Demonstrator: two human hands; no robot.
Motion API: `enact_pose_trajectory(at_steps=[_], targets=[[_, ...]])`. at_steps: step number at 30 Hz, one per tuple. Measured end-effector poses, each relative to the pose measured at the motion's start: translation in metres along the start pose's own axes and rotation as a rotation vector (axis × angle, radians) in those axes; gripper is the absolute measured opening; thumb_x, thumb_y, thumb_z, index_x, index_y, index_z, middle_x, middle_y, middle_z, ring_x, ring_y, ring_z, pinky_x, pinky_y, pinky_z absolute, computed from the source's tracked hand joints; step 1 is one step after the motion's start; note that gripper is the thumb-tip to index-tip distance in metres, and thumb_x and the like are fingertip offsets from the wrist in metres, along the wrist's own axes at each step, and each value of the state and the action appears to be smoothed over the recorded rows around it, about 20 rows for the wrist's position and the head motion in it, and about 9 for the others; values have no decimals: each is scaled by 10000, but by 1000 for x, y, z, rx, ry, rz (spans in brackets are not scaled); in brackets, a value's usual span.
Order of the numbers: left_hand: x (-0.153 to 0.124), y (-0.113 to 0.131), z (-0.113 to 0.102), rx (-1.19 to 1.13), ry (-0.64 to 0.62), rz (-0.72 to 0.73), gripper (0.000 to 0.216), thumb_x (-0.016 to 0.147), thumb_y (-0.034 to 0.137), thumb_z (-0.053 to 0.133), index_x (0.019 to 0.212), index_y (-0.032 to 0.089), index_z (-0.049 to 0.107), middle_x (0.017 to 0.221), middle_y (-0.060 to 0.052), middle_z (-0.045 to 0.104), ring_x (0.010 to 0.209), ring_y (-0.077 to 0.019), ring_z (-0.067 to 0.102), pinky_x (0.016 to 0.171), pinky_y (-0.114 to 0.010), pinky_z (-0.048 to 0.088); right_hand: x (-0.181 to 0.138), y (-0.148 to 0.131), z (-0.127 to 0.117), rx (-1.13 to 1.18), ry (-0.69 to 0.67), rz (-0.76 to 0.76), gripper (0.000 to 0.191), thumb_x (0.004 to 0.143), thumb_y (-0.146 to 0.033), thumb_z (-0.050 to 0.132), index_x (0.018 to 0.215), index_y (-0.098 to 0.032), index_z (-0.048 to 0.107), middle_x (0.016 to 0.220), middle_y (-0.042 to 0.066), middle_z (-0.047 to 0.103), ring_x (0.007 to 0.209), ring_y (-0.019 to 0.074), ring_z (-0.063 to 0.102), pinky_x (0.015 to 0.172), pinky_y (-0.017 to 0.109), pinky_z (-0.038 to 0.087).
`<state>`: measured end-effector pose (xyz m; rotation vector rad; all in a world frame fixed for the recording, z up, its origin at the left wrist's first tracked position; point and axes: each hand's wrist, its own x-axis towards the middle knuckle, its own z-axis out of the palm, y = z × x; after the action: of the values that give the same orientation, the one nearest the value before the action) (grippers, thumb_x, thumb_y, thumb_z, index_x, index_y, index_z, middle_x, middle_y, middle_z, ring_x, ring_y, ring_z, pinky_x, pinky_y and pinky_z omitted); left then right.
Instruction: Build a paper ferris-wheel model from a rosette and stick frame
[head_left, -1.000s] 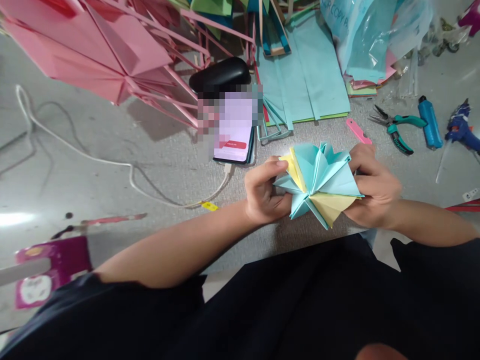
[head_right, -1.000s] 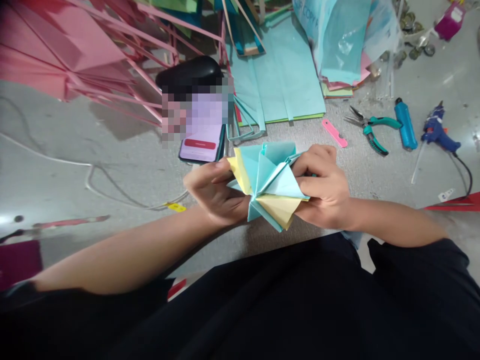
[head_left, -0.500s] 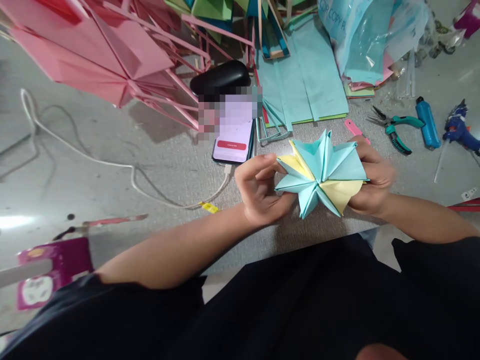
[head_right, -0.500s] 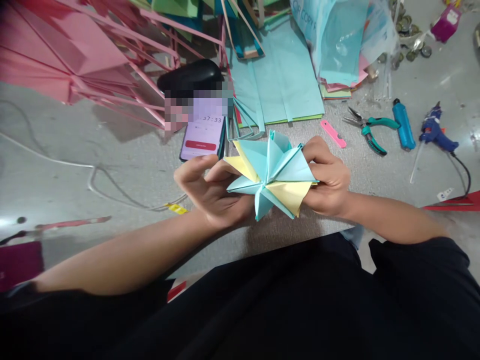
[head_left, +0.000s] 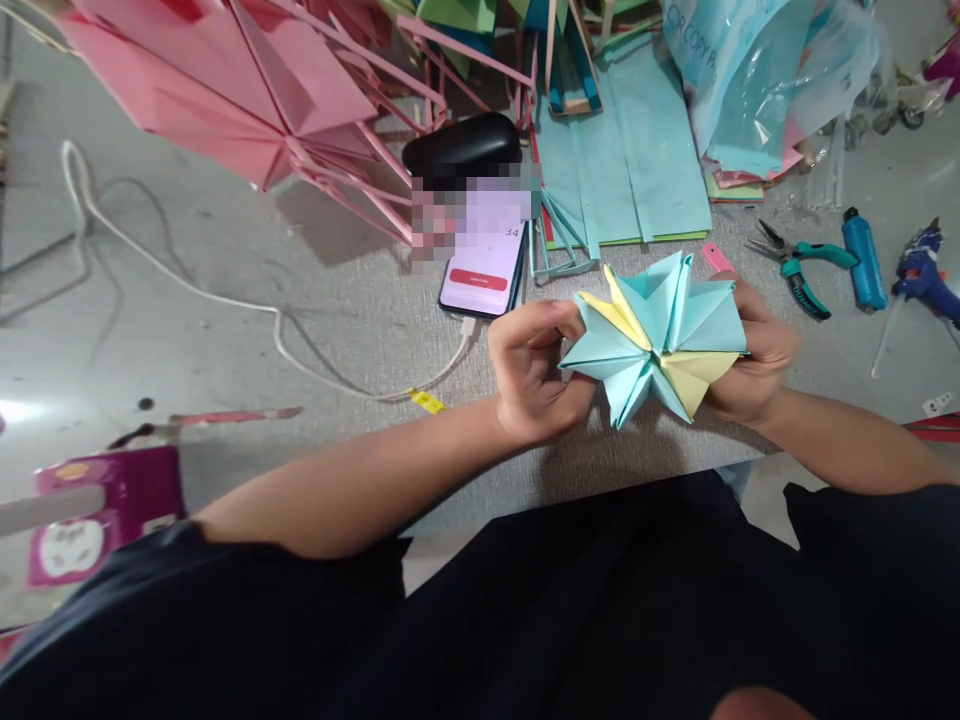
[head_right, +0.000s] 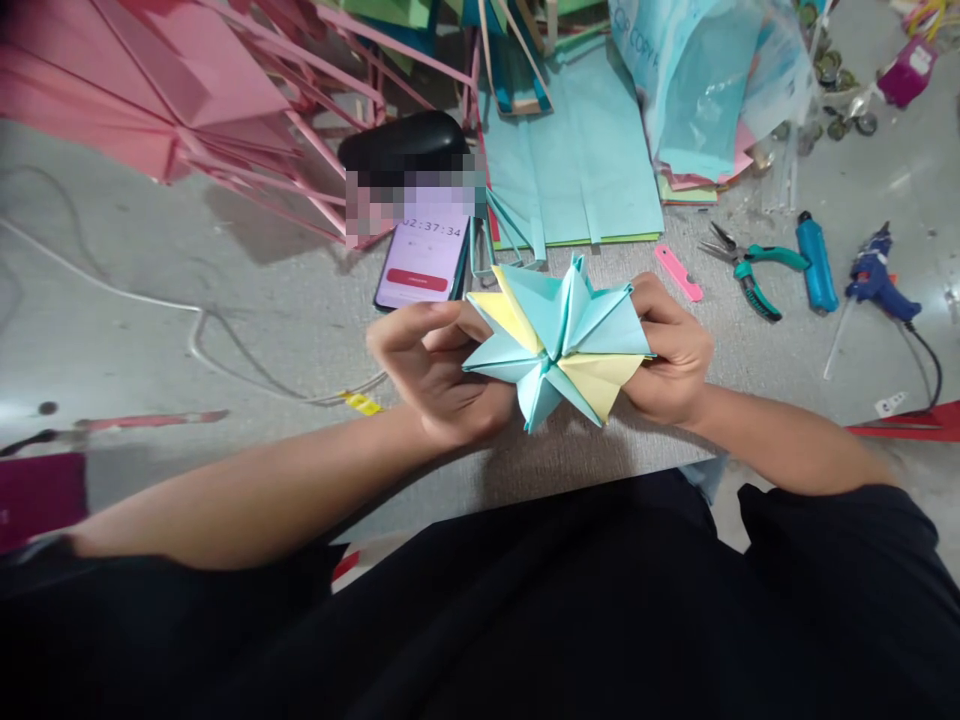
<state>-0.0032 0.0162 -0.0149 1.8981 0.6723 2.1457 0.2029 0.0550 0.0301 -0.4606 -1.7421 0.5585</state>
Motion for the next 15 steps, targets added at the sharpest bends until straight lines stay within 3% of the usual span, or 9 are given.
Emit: enact_pose_trajectory(at_steps=[3, 7, 15], targets=[[2, 1, 0, 19, -29, -26, 598, 1147, 197, 645, 1707, 363, 516, 881, 34, 580, 615, -118, 569, 560, -256, 555, 0, 0, -1, 35, 4, 19, 207, 966, -299, 962, 834, -272, 804, 821, 5, 688, 757, 177, 623, 649, 371, 532], [-4, 1, -3, 89, -32, -103, 557, 1182, 298, 644, 1691, 453, 477, 924, 11, 622, 646, -160, 627, 603, -307, 623, 3, 0, -4, -17, -16, 18, 190, 974, -325, 951, 826, -284, 839, 804, 9, 683, 724, 174, 621, 625, 373, 529], [-8, -3, -7, 75, -69, -59, 700, 1127, 227, 680, 1743, 431, 419, 1022, -18, 678, 721, -187, 692, 665, -340, 670, -1, 2, -10, -38, -40, 70, 190, 990, -411, 940, 857, -289, 880, 850, 24, 714, 794, 205, 683, 692, 409, 565]])
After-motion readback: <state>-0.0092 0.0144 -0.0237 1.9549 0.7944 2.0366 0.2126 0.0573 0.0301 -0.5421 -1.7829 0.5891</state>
